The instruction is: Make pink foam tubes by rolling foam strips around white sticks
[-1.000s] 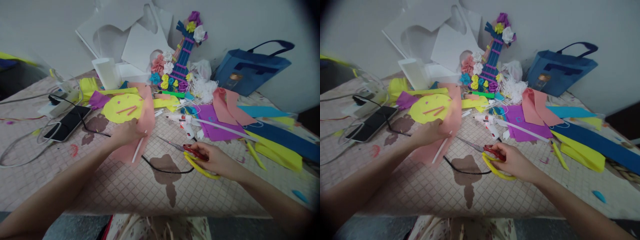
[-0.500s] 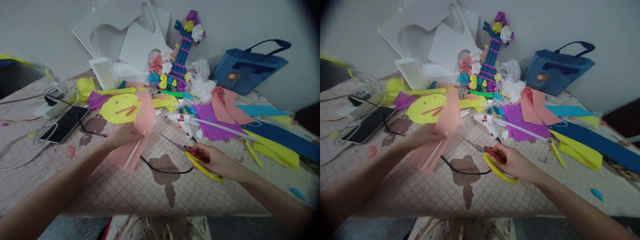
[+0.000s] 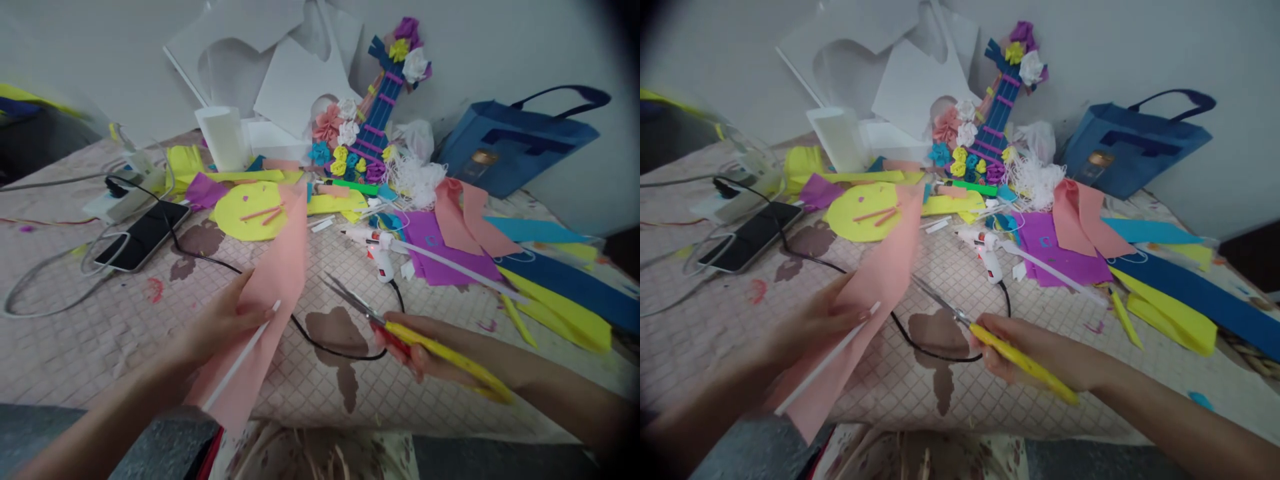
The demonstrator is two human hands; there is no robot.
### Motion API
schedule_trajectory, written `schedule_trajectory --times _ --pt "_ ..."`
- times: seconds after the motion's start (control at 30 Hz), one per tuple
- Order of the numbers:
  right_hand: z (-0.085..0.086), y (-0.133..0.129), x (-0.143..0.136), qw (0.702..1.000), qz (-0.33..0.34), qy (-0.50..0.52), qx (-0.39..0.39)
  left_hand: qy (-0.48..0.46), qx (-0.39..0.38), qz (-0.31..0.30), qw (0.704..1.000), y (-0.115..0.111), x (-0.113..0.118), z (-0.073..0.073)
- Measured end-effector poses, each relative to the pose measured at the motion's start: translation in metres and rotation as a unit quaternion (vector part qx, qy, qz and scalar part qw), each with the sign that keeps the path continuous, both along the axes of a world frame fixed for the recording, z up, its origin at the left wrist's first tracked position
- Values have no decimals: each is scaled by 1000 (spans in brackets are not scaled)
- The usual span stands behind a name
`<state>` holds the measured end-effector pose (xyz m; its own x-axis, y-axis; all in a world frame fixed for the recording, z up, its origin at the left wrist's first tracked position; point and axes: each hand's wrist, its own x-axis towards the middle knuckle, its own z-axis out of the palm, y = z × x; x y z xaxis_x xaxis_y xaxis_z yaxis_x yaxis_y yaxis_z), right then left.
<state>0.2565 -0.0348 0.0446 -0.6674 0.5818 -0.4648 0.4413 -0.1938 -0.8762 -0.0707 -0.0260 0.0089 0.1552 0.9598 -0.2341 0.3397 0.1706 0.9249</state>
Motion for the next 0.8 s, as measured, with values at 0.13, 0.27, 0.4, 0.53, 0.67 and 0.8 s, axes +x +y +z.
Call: schedule_trajectory --times 0.13,0.27,0.4,0.53,0.67,0.8 --pt "-3 0 -10 996 56 -11 -70 -72 -31 16 997 -12 -6 -5" --pt "-1 5 -17 989 100 -64 -84 -140 -79 3 987 -18 -9 -2" --pt "2 10 -21 983 129 -108 -80 -144 -102 0 984 -19 -8 4" --pt "6 13 -28 981 133 -113 -84 -131 -90 7 987 -21 -7 1" --pt "13 19 -37 976 136 -137 -98 -140 -107 15 984 -25 -8 -6" --pt "9 26 -38 977 145 -134 -83 -187 -167 27 968 -29 -13 -3"
